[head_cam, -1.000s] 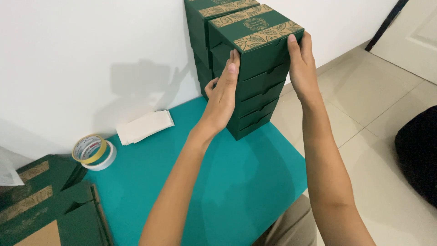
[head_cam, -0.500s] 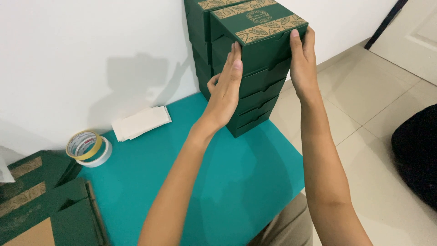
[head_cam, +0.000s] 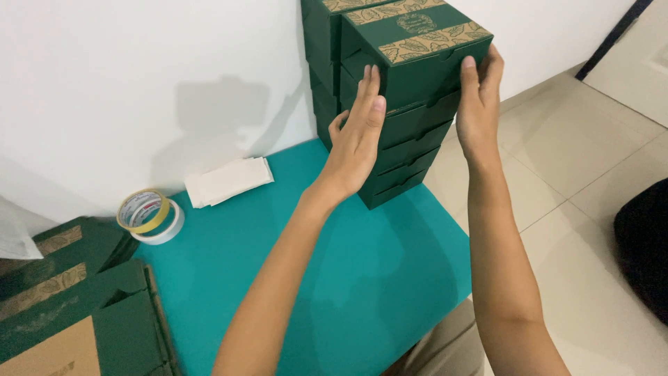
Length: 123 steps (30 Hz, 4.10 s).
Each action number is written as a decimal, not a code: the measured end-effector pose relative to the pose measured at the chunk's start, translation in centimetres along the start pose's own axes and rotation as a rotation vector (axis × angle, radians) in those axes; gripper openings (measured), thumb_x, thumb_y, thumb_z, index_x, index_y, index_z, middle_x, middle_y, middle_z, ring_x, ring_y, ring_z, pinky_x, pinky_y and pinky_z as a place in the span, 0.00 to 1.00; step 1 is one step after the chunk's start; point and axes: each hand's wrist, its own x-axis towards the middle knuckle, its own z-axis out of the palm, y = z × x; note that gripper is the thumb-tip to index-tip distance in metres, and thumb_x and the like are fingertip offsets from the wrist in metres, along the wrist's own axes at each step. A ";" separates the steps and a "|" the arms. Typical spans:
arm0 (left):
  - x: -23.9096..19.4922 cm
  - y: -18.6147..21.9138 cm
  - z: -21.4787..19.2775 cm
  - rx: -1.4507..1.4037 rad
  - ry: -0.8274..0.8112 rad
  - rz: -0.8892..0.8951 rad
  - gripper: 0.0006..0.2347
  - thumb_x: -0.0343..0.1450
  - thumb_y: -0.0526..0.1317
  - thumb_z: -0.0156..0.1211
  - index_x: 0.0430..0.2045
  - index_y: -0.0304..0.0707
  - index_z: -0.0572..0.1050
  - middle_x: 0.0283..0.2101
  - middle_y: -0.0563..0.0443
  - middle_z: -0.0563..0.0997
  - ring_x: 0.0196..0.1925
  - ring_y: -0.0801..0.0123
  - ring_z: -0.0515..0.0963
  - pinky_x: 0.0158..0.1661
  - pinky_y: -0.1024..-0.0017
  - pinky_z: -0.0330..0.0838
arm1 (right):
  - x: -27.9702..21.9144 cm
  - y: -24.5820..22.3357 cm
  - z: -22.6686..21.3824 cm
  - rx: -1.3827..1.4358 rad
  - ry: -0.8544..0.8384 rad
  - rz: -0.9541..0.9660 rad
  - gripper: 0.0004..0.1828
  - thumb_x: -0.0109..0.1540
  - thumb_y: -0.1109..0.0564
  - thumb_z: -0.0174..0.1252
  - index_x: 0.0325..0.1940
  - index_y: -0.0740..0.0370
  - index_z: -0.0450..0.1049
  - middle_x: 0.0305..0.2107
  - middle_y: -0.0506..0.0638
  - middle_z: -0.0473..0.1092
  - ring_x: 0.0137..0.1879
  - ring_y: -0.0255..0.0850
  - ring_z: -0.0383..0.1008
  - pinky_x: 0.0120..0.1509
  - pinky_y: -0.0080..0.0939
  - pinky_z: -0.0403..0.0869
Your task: Folding and assembling cardboard boxes from flat templates and inserting paper slips
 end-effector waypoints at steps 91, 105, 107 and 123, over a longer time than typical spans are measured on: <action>-43.8 -2.0 -25.0 0.753 -0.262 -0.519 0.31 0.56 0.55 0.73 0.51 0.39 0.75 0.60 0.31 0.65 0.63 0.34 0.62 0.56 0.44 0.58 | -36.3 -11.9 28.9 -0.039 -1.171 -0.618 0.31 0.56 0.35 0.62 0.55 0.52 0.67 0.50 0.51 0.62 0.62 0.57 0.59 0.65 0.60 0.67; -49.2 -6.4 -20.5 1.617 0.206 -0.281 0.21 0.74 0.35 0.47 0.64 0.39 0.60 0.64 0.42 0.65 0.64 0.52 0.67 0.65 0.54 0.63 | -36.2 -10.6 28.6 0.094 -1.105 -0.630 0.25 0.58 0.56 0.52 0.61 0.56 0.65 0.52 0.57 0.63 0.60 0.55 0.63 0.60 0.56 0.69; -49.8 -7.3 -20.2 1.682 0.207 -0.300 0.23 0.73 0.35 0.50 0.66 0.42 0.57 0.66 0.42 0.63 0.64 0.48 0.66 0.64 0.52 0.64 | -36.2 -10.8 28.5 0.095 -1.106 -0.634 0.24 0.61 0.55 0.50 0.63 0.56 0.64 0.53 0.57 0.63 0.60 0.56 0.63 0.59 0.57 0.70; -45.8 -1.9 -22.2 2.083 0.110 -0.255 0.23 0.76 0.33 0.46 0.69 0.44 0.54 0.68 0.43 0.61 0.66 0.46 0.67 0.63 0.56 0.68 | -36.9 -8.6 28.6 0.113 -1.035 -0.344 0.32 0.64 0.56 0.52 0.68 0.69 0.50 0.60 0.64 0.59 0.62 0.53 0.64 0.65 0.50 0.68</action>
